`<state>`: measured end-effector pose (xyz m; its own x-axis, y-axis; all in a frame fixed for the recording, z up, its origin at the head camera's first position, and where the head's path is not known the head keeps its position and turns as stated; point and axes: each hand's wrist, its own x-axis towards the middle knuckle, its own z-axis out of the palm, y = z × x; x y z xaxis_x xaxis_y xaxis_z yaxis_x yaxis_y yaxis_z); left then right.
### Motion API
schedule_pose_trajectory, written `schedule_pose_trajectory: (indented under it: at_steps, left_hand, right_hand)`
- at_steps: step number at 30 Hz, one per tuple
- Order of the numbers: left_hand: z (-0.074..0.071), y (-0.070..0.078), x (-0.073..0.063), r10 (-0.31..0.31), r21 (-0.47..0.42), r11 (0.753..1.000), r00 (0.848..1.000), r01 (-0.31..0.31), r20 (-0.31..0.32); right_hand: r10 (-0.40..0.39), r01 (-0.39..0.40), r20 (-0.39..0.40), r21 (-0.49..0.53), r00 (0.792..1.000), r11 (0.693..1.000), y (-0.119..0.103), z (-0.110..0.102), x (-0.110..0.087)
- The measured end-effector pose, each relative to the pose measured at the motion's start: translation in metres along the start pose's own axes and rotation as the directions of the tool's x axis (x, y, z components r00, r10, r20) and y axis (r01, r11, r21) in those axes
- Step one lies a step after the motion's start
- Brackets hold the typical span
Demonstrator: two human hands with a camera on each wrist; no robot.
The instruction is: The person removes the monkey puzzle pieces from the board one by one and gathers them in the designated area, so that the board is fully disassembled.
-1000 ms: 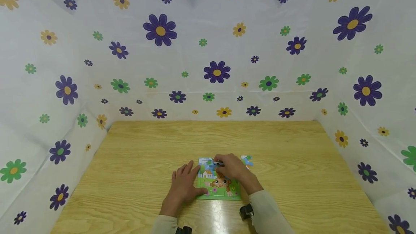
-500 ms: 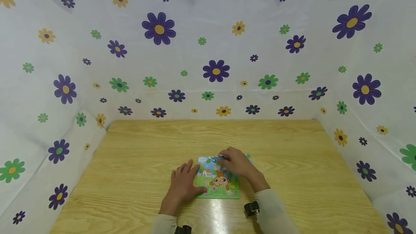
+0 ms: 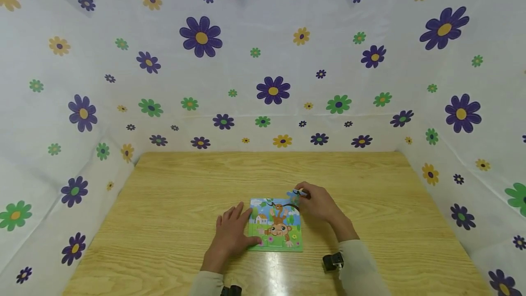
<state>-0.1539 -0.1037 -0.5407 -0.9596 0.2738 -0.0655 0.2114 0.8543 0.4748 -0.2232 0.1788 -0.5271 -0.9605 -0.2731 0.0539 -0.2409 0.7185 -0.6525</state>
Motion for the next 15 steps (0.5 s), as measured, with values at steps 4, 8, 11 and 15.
schedule_pose_trajectory:
  at_steps: [4, 8, 11, 15]
  left_hand:
    - [0.0, 0.0, 0.0, 0.002, -0.002, 1.0, 1.0, -0.002, -0.002]
    - [0.001, -0.001, 0.001, -0.002, 0.005, 1.0, 1.0, 0.002, 0.002]
    - [0.002, -0.001, 0.001, -0.004, 0.009, 1.0, 1.0, 0.004, 0.005]
    - [0.002, -0.001, 0.001, -0.006, 0.007, 1.0, 1.0, 0.006, 0.007]
  right_hand:
    - [-0.005, 0.005, -0.026, -0.009, 1.0, 1.0, 0.01, -0.008, -0.004]
    - [0.016, -0.016, -0.021, 0.005, 1.0, 1.0, 0.018, -0.015, -0.009]
    - [0.051, -0.05, -0.021, 0.027, 0.998, 0.998, 0.024, -0.02, -0.013]
    - [0.105, -0.104, -0.026, 0.037, 0.994, 0.994, 0.034, -0.029, -0.02]
